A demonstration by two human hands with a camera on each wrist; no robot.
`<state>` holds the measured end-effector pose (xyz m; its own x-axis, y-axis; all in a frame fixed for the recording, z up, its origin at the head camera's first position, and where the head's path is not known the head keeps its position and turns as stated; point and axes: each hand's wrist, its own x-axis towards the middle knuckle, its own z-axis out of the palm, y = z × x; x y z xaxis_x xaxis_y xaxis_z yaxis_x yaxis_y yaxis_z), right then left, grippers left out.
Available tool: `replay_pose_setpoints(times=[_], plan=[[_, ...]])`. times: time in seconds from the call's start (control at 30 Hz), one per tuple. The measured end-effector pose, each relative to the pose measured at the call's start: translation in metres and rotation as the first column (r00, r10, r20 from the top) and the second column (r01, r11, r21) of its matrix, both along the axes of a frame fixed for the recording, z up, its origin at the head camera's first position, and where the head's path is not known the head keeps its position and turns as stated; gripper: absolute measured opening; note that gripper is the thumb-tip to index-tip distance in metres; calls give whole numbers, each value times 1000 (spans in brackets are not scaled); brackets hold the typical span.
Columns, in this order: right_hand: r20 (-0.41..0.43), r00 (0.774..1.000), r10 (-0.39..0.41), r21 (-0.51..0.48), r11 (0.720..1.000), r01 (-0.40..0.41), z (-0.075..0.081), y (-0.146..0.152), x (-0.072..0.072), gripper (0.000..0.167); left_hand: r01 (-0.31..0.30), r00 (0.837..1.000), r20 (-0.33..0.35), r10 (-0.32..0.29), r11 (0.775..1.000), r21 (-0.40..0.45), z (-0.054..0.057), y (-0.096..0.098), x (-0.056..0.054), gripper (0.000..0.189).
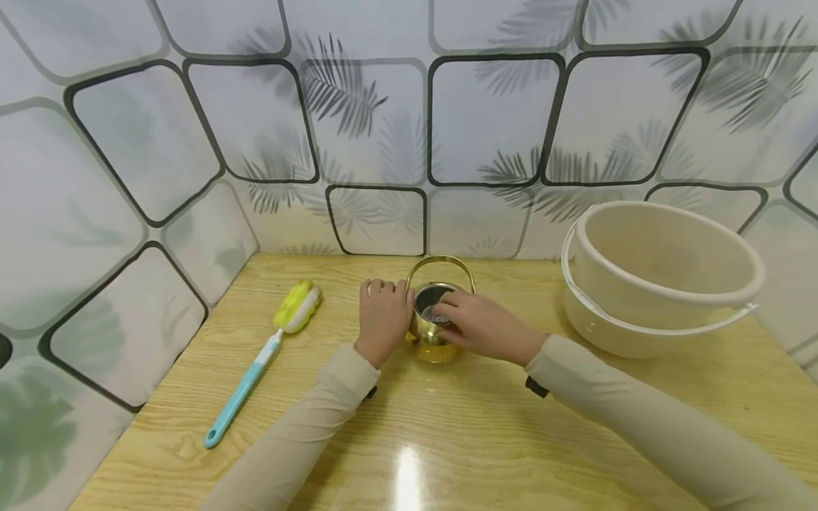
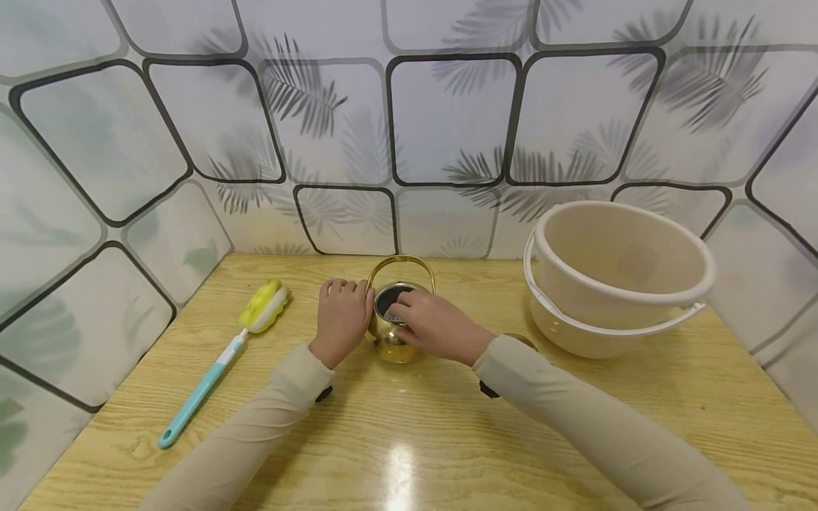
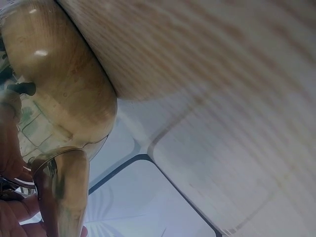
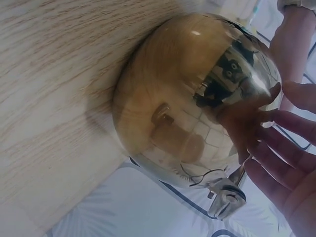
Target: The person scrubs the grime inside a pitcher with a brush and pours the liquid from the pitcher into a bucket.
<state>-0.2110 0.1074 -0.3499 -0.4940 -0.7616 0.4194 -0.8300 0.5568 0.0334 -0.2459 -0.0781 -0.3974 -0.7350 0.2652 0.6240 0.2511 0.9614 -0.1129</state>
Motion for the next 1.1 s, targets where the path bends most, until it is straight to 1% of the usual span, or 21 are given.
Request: replay_pose_setpoints(times=[0.17, 0.27, 0.4, 0.57, 0.73, 0.97, 1.1], plan=[[30, 999, -10, 34, 999, 9, -1, -2, 0, 20, 3, 1000, 1, -3, 1000, 6, 0, 0, -1, 28], [42, 999, -16, 53, 999, 14, -2, -4, 0, 23, 10, 1000, -4, -10, 1000, 13, -1, 0, -1, 27], [62, 998, -30, 59, 998, 27, -5, -4, -1, 24, 13, 1000, -7, -13, 1000, 15, 0, 0, -1, 27], [88, 995, -41, 63, 997, 35, -7, -4, -2, 24, 10, 1000, 7, -10, 1000, 12, 1, 0, 1, 29], [110, 993, -42, 68, 997, 35, -7, -5, -3, 24, 5, 1000, 12, -5, 1000, 9, 2, 0, 1, 30], [118, 992, -44, 71, 997, 36, -5, -4, -2, 24, 14, 1000, -13, -14, 1000, 6, 1, -1, 1, 28], [104, 993, -48, 64, 997, 41, -5, -5, -3, 20, 15, 1000, -24, -15, 1000, 9, 1, -1, 2, 28]])
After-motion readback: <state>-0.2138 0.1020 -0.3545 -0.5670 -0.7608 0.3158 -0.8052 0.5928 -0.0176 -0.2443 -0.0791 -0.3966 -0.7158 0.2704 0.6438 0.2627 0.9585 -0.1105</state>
